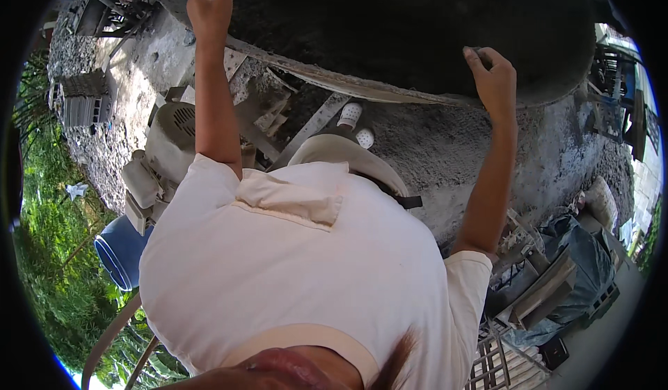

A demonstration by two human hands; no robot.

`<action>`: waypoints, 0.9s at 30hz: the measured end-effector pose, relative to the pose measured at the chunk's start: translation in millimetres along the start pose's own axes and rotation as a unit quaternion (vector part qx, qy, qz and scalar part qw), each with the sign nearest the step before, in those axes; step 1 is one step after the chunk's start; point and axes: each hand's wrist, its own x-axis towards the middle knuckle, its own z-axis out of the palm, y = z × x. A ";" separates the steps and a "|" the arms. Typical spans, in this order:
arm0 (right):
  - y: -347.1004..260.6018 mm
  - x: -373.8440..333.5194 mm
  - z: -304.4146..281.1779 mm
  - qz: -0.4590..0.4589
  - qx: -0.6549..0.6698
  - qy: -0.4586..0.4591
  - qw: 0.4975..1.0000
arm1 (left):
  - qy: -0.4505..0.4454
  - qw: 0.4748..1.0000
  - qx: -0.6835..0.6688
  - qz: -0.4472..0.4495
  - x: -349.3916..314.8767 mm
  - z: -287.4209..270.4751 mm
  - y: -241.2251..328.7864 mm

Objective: The person reaches into a rotating concrete mixer by hand and moves the wet mixture around, occasionally picking up and dropping clumps.

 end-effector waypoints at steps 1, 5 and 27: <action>-3.8 -4.7 4.3 -0.082 0.006 0.060 0.995 | -0.006 0.999 0.032 -0.001 1.5 0.3 -9.9; -19.5 -13.1 11.2 -0.093 -0.093 0.121 0.984 | 0.019 0.999 -0.028 0.014 -3.5 1.6 -21.3; 104.1 230.7 35.2 -0.141 -0.253 -0.109 0.951 | -0.433 0.899 0.037 0.049 55.1 36.6 -29.1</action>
